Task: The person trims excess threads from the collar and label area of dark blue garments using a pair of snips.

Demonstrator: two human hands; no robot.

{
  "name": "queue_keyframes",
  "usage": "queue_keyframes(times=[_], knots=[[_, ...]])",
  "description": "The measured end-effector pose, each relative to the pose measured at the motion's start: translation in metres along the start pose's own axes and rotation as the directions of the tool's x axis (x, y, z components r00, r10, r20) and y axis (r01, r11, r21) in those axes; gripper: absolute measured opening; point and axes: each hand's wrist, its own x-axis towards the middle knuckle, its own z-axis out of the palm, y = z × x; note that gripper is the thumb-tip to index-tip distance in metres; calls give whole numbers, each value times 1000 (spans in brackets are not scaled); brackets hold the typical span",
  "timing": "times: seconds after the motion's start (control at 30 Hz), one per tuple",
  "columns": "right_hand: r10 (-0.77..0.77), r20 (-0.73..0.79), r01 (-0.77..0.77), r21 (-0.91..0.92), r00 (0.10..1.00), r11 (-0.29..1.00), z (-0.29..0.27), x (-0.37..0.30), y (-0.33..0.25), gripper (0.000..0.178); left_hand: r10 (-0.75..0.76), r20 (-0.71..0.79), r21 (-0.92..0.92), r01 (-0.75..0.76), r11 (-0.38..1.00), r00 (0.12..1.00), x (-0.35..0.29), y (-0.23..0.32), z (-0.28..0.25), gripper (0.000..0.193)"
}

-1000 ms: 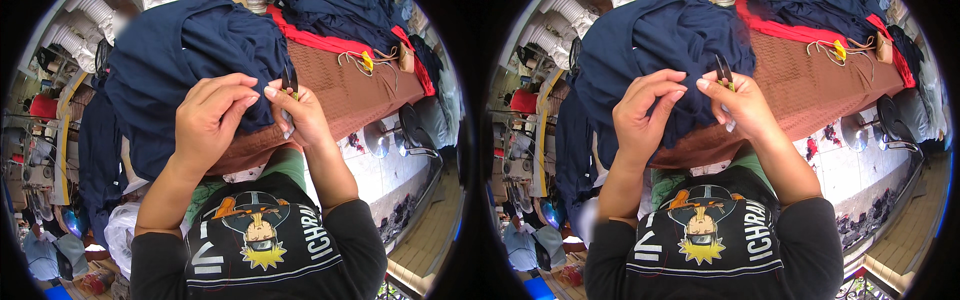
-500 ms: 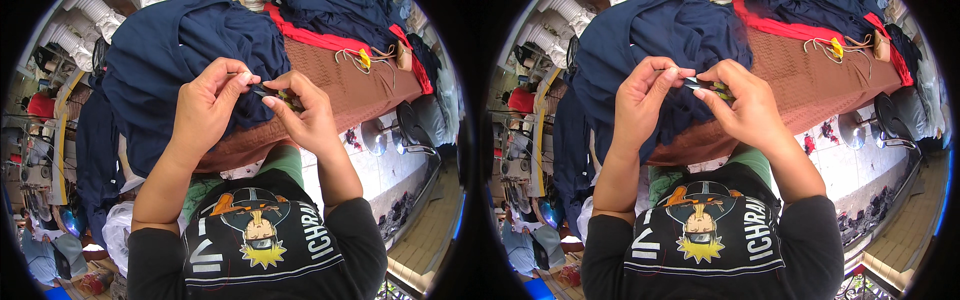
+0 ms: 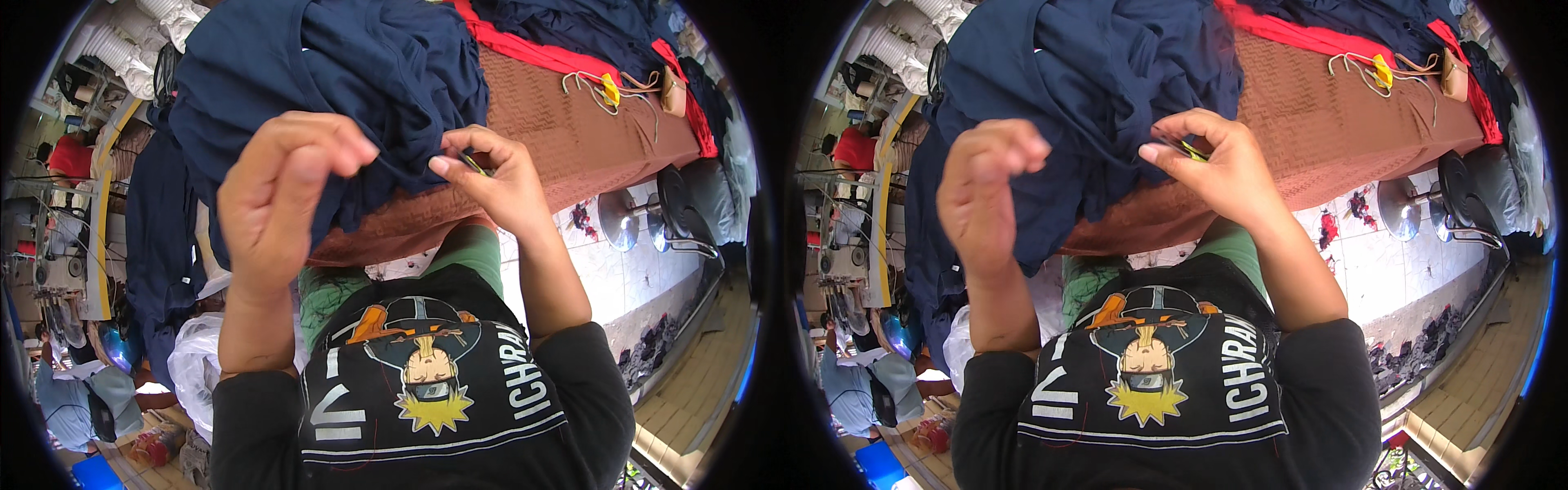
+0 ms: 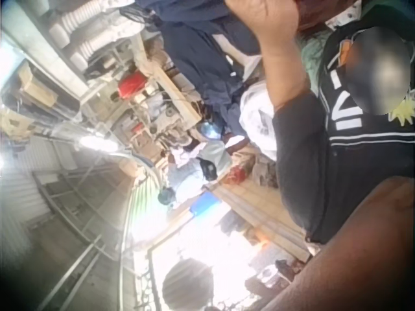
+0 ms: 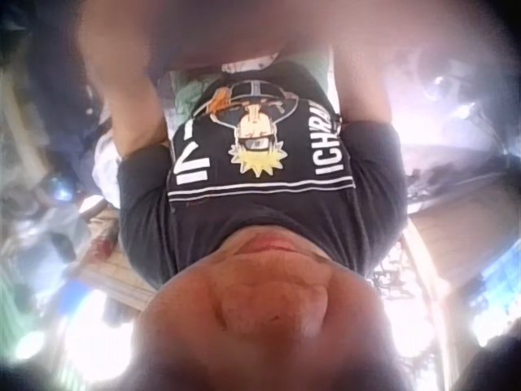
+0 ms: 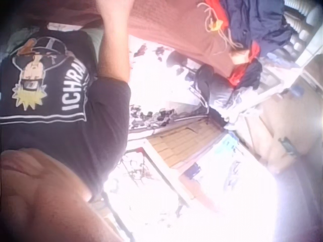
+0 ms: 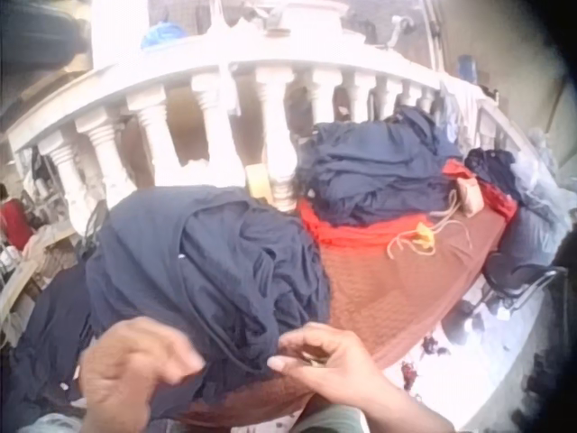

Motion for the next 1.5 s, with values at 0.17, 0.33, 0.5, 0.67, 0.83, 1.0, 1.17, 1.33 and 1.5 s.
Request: queue_keyframes(times=[0.17, 0.33, 0.5, 0.67, 0.83, 1.0, 1.17, 1.33, 1.5], knots=[[161, 113, -192, 383, 980, 903, 7, 6, -15, 9, 0, 7, 398, -3, 917, 1000, -13, -19, 21, 32], [238, 120, -265, 516, 964, 814, 12, 8, -23, 5, 162, -59, 496, -112, 861, 985, -17, -42, 39, 39], [162, 8, -135, 597, 987, 791, 22, 8, -28, 12, 124, -158, 384, -55, 922, 980, -17, -45, 45, 31], [110, -13, -85, 547, 994, 833, 23, 6, -32, 13, 85, -218, 305, -15, 952, 972, -16, -45, 43, 17], [97, -73, -46, 516, 993, 856, 22, 4, -28, 14, 68, -181, 277, -15, 961, 981, -8, -35, 29, 5], [111, -131, -36, 473, 985, 880, 17, 5, -26, 14, 232, 353, -538, -6, 843, 906, 6, -16, -29, 54], [124, -117, -56, 467, 985, 883, 16, 3, -26, 15, -27, 92, 21, 26, 999, 995, 7, -11, -9, 24], [-44, -119, 93, 441, 992, 893, 25, 2, -21, 16, -71, 37, 318, 56, 946, 997, 5, -28, 25, 10], [-35, -135, 79, 342, 990, 936, 14, 3, -15, 16, 52, 332, 159, -111, 981, 942, 21, -3, -17, 12]])
